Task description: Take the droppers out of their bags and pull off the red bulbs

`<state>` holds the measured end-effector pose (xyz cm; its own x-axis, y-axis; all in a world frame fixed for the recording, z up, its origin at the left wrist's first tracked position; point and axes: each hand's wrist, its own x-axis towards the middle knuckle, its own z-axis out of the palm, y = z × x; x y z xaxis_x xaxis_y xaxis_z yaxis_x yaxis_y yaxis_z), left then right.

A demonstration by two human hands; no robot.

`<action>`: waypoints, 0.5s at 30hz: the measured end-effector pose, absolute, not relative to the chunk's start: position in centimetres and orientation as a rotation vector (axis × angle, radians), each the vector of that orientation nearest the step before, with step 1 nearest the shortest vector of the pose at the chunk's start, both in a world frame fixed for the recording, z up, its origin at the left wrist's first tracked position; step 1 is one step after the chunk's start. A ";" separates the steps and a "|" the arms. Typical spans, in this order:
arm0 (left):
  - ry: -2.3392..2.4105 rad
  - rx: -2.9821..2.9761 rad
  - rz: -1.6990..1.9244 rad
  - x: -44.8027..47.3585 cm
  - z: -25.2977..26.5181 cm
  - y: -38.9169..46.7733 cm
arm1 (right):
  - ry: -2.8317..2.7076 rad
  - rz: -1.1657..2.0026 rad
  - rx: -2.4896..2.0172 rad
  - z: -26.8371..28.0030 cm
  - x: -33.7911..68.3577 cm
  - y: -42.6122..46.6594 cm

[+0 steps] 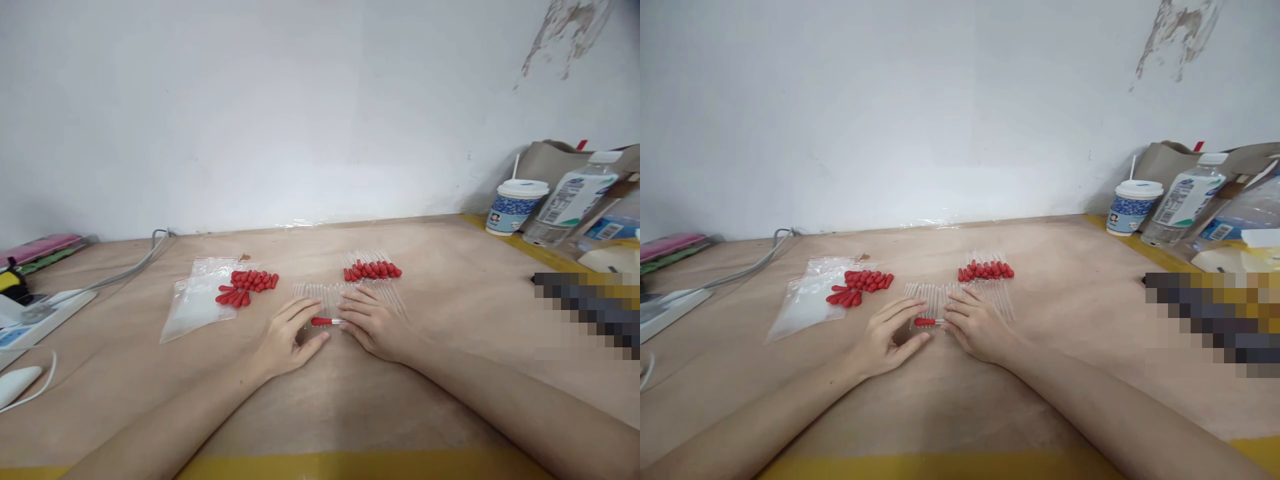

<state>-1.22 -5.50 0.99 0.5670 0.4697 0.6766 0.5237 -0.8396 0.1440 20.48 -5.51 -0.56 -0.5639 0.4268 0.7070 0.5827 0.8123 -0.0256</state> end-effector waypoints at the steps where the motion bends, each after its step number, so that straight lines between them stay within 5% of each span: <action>1: -0.872 -2.721 -1.089 -0.9 1.0 -5.4 | -2.250 -0.273 -0.731 -0.6 20.4 -5.5; 15: -0.572 -2.702 -1.012 -0.6 0.8 -5.2 | -2.274 -0.277 -0.565 -0.9 20.2 -5.9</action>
